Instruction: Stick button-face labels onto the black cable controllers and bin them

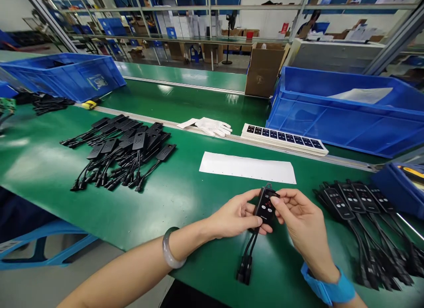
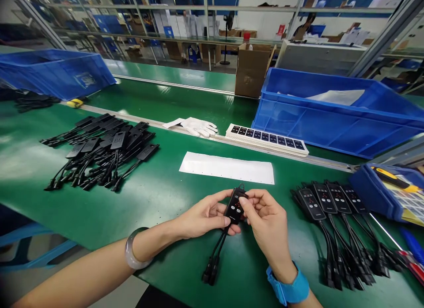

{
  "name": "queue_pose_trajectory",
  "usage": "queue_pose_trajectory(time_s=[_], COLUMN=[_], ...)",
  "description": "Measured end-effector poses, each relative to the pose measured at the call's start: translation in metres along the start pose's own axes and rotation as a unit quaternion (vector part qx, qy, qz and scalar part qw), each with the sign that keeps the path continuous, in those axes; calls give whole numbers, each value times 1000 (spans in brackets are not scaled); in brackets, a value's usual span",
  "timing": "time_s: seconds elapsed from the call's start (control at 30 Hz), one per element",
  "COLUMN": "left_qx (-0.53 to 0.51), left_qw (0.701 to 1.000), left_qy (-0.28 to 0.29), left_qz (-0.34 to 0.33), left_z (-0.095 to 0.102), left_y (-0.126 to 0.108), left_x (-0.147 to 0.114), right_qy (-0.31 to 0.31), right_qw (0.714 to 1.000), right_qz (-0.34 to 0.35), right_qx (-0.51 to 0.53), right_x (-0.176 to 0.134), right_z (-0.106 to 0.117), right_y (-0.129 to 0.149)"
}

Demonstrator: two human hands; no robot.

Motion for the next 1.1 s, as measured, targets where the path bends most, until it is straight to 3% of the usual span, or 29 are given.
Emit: queue_pose_trajectory(time_s=[0.73,0.97,1.1], left_qx=[41,22,-31], left_qw=[999,1000,999], left_qy=[-5,-3,-9], left_qz=[-22,-2,15], left_z=[-3,-1,3], left_y=[0,4,8], left_x=[0,1,3], right_qy=[-32,-15,34], right_qw=[997,995,995], right_qz=[-40,-77,-86], right_qx=[49,56,23], right_x=[1,6,7], right_z=[3,4,-1], right_y=[-10,-14,-22])
Point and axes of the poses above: each hand's wrist, its own x-axis towards the middle knuckle, its own z-axis out of the back of the hand, y = z × x, the point moved 6 cm from there along x, towards the middle knuckle, and after that the axes turned 8 degrees about x, right-handed, at the moved point
